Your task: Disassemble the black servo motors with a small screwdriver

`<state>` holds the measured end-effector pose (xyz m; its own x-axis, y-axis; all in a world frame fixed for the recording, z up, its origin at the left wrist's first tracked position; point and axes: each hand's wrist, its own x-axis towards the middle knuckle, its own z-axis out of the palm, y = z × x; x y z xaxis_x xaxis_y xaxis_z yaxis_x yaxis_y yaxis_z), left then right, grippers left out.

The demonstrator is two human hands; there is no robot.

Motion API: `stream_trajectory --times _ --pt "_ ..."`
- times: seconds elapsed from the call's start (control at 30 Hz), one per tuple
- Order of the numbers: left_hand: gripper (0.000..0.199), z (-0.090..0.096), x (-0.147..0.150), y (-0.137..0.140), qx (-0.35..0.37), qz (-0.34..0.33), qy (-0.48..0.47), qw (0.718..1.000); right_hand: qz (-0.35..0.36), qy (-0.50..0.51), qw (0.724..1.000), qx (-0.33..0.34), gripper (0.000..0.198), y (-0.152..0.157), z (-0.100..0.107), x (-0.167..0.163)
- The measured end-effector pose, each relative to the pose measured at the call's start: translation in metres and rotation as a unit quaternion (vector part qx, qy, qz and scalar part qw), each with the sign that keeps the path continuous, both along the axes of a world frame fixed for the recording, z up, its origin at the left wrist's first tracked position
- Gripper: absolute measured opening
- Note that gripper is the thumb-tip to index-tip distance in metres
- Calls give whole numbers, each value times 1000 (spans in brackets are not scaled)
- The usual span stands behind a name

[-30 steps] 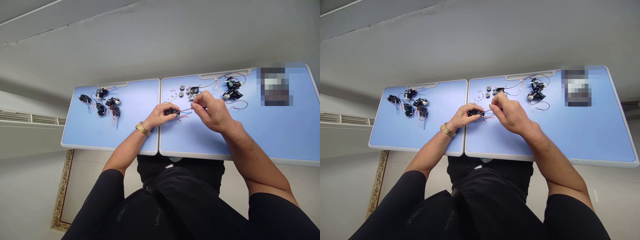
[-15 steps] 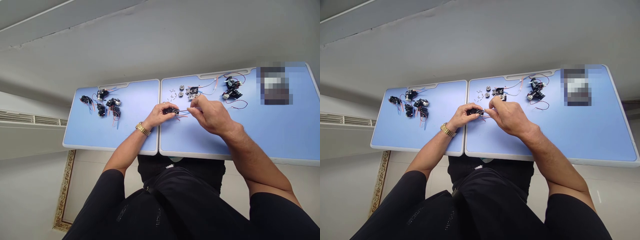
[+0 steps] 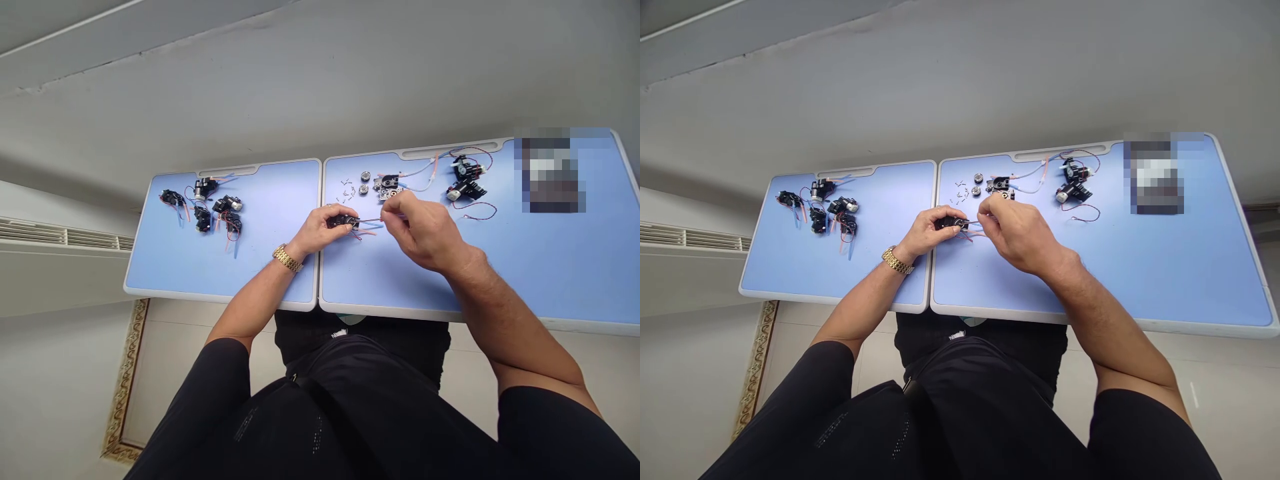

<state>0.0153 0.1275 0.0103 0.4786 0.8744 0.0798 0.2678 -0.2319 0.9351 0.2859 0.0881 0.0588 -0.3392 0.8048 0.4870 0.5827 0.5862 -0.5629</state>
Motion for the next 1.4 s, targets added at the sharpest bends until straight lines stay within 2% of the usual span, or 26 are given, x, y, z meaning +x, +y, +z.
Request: stream_trajectory --times 0.13,0.3,0.4,0.5,0.67,0.77,0.9,1.0,1.1,1.13,1.27,1.4 --pt "28 0 2 -1 3 8 -3 1000 32 32 999 -11 20 0 0 0" --pt "27 1 3 -2 10 13 -5 1000 -9 12 1000 -7 10 0 -2 1" --pt "27 1 3 -2 9 17 -3 1000 15 26 999 -15 4 0 -2 1" --pt "27 0 3 -1 9 20 -6 1000 32 45 998 -13 18 -1 -1 0" --pt "26 2 3 -2 3 17 -13 1000 -12 7 1000 15 11 1 -2 -1" --pt "26 3 4 -2 -3 18 -17 1000 1 16 1000 26 6 1 -2 -1" --pt "25 3 4 -2 -6 21 -21 1000 16 44 999 23 19 1 -2 -3" --pt "25 3 4 -2 -5 18 -19 1000 -11 27 999 41 8 1 -4 -4" --pt "25 2 4 -2 -8 18 -20 1000 -14 24 998 56 8 1 -4 -3" --pt "25 2 4 -2 -9 20 -21 1000 -3 31 998 54 7 1 -4 -2" --pt "25 1 4 -2 -2 21 -20 1000 21 31 999 32 24 1 -1 0" --pt "24 1 4 -2 -2 19 -20 1000 -23 9 1000 9 13 2 -3 2"
